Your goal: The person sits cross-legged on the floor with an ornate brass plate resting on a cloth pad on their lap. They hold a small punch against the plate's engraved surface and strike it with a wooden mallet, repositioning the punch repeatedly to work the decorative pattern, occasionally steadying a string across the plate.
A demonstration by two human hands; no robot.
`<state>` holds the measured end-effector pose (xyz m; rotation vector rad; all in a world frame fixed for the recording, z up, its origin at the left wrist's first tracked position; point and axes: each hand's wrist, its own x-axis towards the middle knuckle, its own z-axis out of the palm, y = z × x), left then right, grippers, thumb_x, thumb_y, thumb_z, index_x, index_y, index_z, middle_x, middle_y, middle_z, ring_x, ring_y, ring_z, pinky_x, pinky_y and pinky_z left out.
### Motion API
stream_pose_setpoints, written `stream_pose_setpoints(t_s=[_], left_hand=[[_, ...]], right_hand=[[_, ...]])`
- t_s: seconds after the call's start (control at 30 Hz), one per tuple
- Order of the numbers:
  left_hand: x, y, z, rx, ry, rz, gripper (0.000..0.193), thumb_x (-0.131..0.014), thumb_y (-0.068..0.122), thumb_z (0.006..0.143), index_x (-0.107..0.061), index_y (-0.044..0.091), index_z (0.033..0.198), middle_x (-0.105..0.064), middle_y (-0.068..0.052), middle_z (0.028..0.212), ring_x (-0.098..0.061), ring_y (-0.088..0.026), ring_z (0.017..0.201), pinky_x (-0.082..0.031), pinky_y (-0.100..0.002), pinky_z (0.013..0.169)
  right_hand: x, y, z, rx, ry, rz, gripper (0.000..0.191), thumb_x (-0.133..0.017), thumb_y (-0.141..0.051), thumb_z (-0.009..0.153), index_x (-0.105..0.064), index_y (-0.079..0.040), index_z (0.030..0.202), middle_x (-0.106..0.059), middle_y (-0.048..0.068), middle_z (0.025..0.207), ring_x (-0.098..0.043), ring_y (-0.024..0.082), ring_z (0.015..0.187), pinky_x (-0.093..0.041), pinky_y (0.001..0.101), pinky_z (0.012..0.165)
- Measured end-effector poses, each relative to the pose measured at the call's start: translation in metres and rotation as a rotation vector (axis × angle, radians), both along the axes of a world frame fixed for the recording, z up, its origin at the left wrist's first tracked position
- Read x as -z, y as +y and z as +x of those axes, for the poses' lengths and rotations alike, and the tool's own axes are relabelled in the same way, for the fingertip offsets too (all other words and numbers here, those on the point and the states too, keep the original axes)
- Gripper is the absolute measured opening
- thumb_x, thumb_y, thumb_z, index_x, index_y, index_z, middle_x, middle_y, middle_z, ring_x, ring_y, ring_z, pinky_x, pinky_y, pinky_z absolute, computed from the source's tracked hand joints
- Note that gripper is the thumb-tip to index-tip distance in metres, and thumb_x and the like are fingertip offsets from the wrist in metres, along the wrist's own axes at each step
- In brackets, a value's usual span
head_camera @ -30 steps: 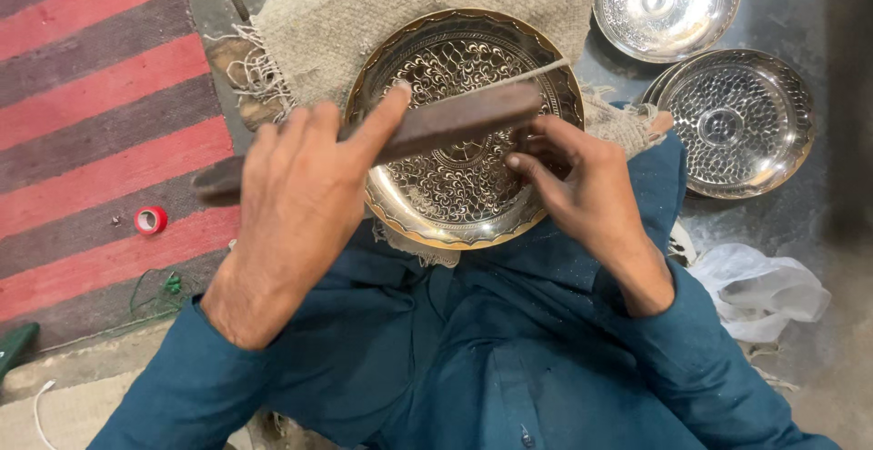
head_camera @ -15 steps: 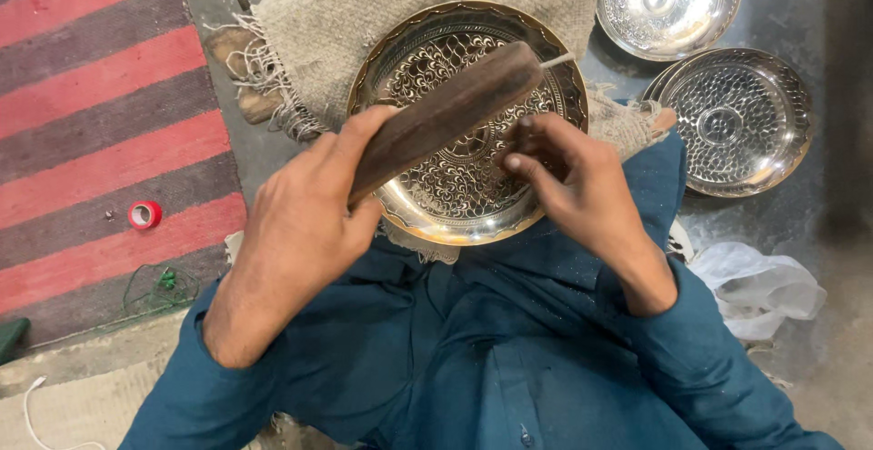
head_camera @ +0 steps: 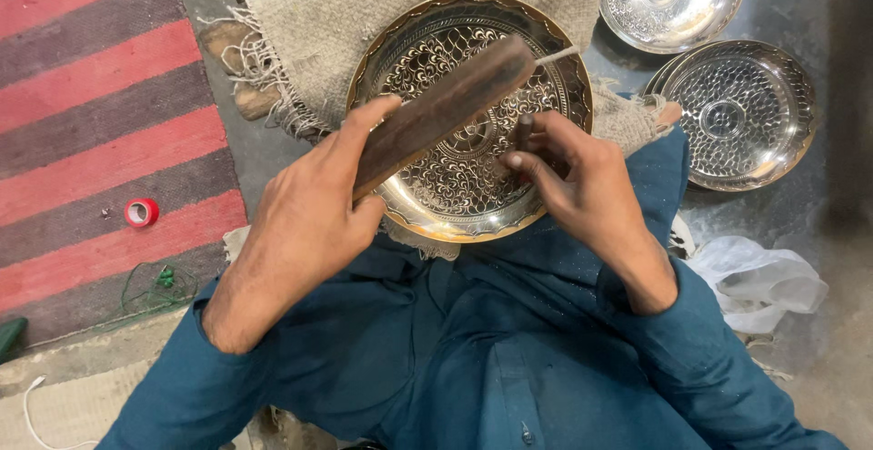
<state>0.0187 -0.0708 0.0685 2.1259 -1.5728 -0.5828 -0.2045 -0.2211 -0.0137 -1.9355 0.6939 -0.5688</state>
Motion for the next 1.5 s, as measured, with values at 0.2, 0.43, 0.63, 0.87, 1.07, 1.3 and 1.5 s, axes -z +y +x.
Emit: stream_pose_setpoints(t_s=[0.2, 0.43, 0.63, 0.87, 1.07, 1.3, 1.5], left_hand=[[-0.003, -0.006, 0.006, 0.171, -0.583, -0.120, 0.075, -0.066, -0.003, 0.086, -0.046, 0.022, 0.154, -0.061, -0.014, 0.093, -0.066, -0.036, 0.091, -0.052, -0.053, 0.080], [-0.003, -0.010, 0.008, 0.134, -0.662, -0.094, 0.067, -0.068, 0.003, 0.086, -0.049, 0.020, 0.148, -0.062, -0.015, 0.097, -0.065, -0.037, 0.092, -0.051, -0.052, 0.077], [-0.004, 0.001, 0.010, 0.066, -0.254, -0.074, 0.072, -0.068, 0.004, 0.082, -0.045, 0.017, 0.148, -0.063, -0.018, 0.097, -0.065, -0.045, 0.089, -0.052, -0.055, 0.075], [0.004, 0.008, 0.001, 0.014, -0.173, -0.027, 0.073, -0.069, 0.004, 0.080, -0.046, 0.019, 0.147, -0.065, -0.016, 0.097, -0.066, -0.044, 0.088, -0.052, -0.055, 0.074], [0.005, 0.008, 0.005, -0.007, -0.024, -0.169, 0.075, -0.065, 0.001, 0.081, -0.041, 0.018, 0.150, -0.066, -0.019, 0.117, -0.067, -0.045, 0.098, -0.053, -0.053, 0.077], [0.012, 0.010, 0.002, 0.067, -0.421, -0.112, 0.076, -0.069, 0.000, 0.085, -0.041, 0.021, 0.153, -0.061, -0.017, 0.099, -0.064, -0.041, 0.094, -0.050, -0.054, 0.082], [0.017, 0.011, 0.001, 0.057, -0.478, -0.154, 0.071, -0.068, 0.002, 0.085, -0.046, 0.018, 0.151, -0.058, -0.014, 0.098, -0.062, -0.037, 0.094, -0.049, -0.051, 0.084]], right_hand=[[0.000, 0.003, 0.003, 0.073, 0.052, -0.014, 0.029, -0.075, -0.005, 0.094, -0.067, 0.000, 0.121, -0.079, 0.011, 0.101, -0.076, 0.014, 0.092, -0.060, 0.0268, 0.077], [0.001, 0.004, 0.004, 0.104, -0.001, 0.059, 0.028, -0.073, -0.003, 0.096, -0.065, 0.001, 0.122, -0.078, 0.010, 0.102, -0.075, 0.012, 0.094, -0.060, 0.0266, 0.080], [0.000, -0.003, 0.004, 0.005, 0.006, -0.027, 0.029, -0.072, -0.002, 0.097, -0.063, 0.001, 0.125, -0.078, 0.013, 0.105, -0.076, 0.016, 0.097, -0.060, 0.0282, 0.080], [0.004, -0.006, 0.001, -0.041, 0.030, -0.080, 0.029, -0.072, -0.005, 0.097, -0.062, 0.001, 0.124, -0.078, 0.014, 0.106, -0.078, 0.020, 0.096, -0.062, 0.0303, 0.081], [0.009, -0.008, 0.001, -0.059, 0.001, -0.172, 0.030, -0.072, -0.004, 0.096, -0.064, 0.000, 0.125, -0.077, 0.014, 0.110, -0.078, 0.024, 0.103, -0.064, 0.0325, 0.085], [0.007, -0.008, 0.004, -0.043, 0.038, -0.126, 0.031, -0.074, -0.006, 0.095, -0.066, -0.002, 0.125, -0.079, 0.012, 0.105, -0.079, 0.022, 0.096, -0.065, 0.0315, 0.081], [0.004, -0.006, 0.004, -0.010, 0.042, -0.127, 0.034, -0.076, -0.006, 0.094, -0.066, -0.001, 0.126, -0.079, 0.014, 0.102, -0.079, 0.020, 0.092, -0.062, 0.0305, 0.077]])
